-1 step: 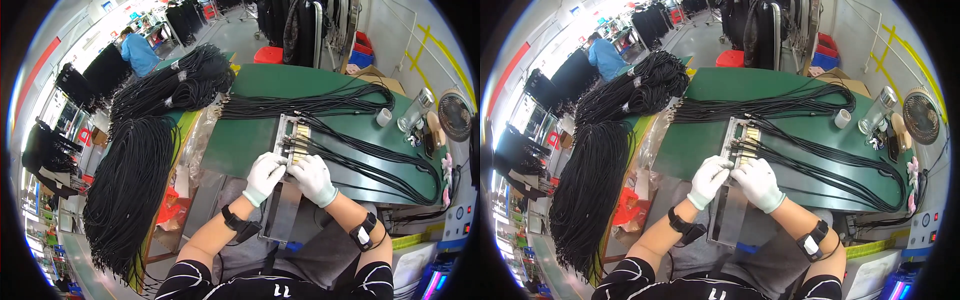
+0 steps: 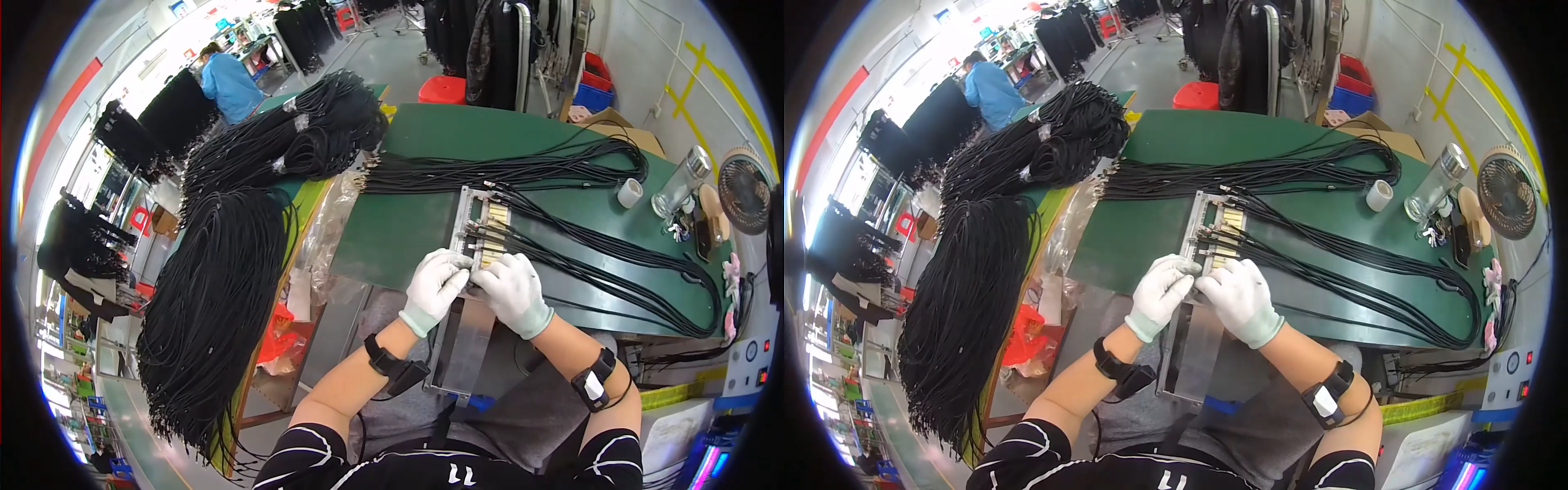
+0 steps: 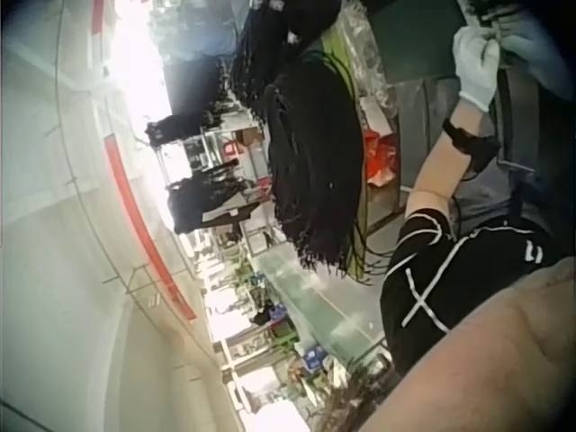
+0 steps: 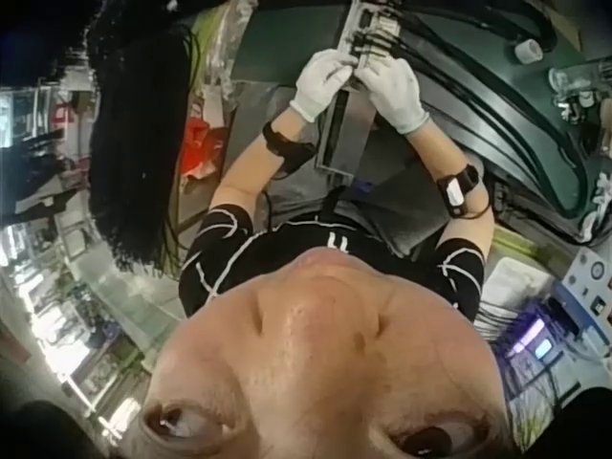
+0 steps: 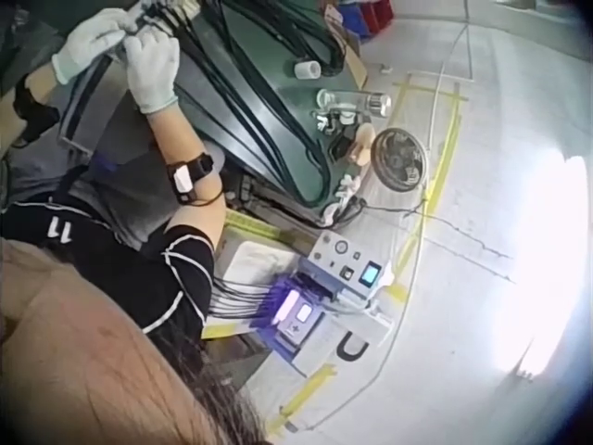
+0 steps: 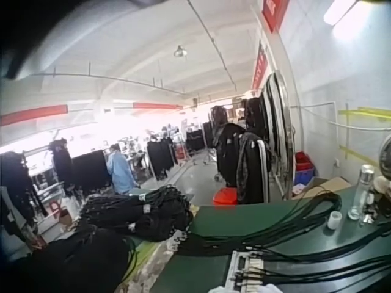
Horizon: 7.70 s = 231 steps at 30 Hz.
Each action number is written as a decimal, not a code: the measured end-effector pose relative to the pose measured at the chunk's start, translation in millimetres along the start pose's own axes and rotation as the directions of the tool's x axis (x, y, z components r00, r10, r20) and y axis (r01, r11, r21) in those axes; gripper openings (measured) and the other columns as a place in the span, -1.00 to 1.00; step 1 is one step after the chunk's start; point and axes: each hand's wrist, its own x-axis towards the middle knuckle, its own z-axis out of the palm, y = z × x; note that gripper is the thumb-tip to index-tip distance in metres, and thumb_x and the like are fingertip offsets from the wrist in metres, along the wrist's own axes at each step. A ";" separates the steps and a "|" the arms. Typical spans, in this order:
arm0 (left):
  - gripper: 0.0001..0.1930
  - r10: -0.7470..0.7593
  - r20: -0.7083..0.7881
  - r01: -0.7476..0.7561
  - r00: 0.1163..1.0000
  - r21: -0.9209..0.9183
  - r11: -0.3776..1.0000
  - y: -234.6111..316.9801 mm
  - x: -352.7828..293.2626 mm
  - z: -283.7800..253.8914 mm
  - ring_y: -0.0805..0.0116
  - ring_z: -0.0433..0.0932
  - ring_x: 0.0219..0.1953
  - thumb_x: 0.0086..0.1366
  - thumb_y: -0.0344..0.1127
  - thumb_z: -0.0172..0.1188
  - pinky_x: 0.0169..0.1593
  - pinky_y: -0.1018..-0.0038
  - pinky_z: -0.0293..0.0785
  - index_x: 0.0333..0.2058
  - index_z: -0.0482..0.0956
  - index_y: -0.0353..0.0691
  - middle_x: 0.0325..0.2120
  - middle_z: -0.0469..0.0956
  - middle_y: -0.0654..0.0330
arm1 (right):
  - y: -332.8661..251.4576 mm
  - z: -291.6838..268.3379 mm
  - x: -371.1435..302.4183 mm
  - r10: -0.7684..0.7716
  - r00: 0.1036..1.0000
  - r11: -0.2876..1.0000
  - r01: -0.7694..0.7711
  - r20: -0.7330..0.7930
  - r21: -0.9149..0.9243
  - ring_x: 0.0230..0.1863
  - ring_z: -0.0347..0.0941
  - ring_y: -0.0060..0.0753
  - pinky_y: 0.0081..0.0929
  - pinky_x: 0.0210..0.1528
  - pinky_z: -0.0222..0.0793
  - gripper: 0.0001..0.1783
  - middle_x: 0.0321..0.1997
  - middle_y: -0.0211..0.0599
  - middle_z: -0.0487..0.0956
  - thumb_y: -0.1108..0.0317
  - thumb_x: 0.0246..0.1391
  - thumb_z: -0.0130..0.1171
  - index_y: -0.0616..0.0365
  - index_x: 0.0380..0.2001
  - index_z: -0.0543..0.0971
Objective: The person places a metal fixture onto a machine, removes it, and sets it on a table. They then gather a bundle of black cables and arrange them individually into the slots of the fixture.
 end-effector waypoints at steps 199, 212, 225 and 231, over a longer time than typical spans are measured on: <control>-0.84 -0.093 -0.116 0.127 0.989 0.329 0.936 -28.6 8.6 -5.1 0.10 0.55 0.03 0.32 -0.26 0.22 0.26 0.17 0.31 -0.33 0.69 -0.21 -0.12 0.67 0.09 | 48.8 -23.0 -10.3 0.244 0.943 0.958 -0.271 0.227 0.095 -0.34 0.49 -0.16 -0.25 -0.21 0.36 -0.92 -0.47 -0.37 0.61 0.31 -0.02 0.33 0.01 -0.43 0.65; -0.76 -0.023 0.005 0.020 1.000 0.359 0.933 -15.1 11.4 5.4 -0.08 0.41 0.19 0.24 -0.06 0.26 0.35 0.04 0.19 -0.21 0.74 0.02 0.09 0.54 0.01 | 52.3 -21.5 -10.4 0.240 0.935 0.967 -0.255 0.261 0.022 -0.28 0.49 -0.18 -0.27 -0.17 0.36 -0.90 -0.47 -0.38 0.59 0.27 0.01 0.31 0.00 -0.41 0.65; -0.77 0.117 -0.058 -0.080 0.991 0.437 0.896 -12.5 5.2 25.9 -0.12 0.30 0.26 0.08 -0.03 0.38 0.37 -0.03 0.09 -0.32 0.78 0.08 0.17 0.46 0.01 | 69.7 -21.2 -9.6 0.296 0.942 0.955 -0.287 0.157 -0.079 -0.20 0.43 -0.05 -0.14 -0.12 0.37 -0.82 -0.34 -0.26 0.57 0.31 -0.14 0.34 0.08 -0.39 0.63; -0.81 0.017 -0.207 0.047 0.978 0.300 0.953 -17.1 6.7 9.2 -0.04 0.39 0.19 0.11 -0.12 0.38 0.29 0.06 0.24 -0.42 0.67 -0.08 0.07 0.54 0.07 | 46.2 -24.6 6.3 0.194 0.975 0.969 -0.207 0.108 0.136 -0.23 0.44 -0.06 -0.16 -0.14 0.36 -0.81 -0.38 -0.26 0.58 0.30 -0.16 0.39 0.10 -0.44 0.64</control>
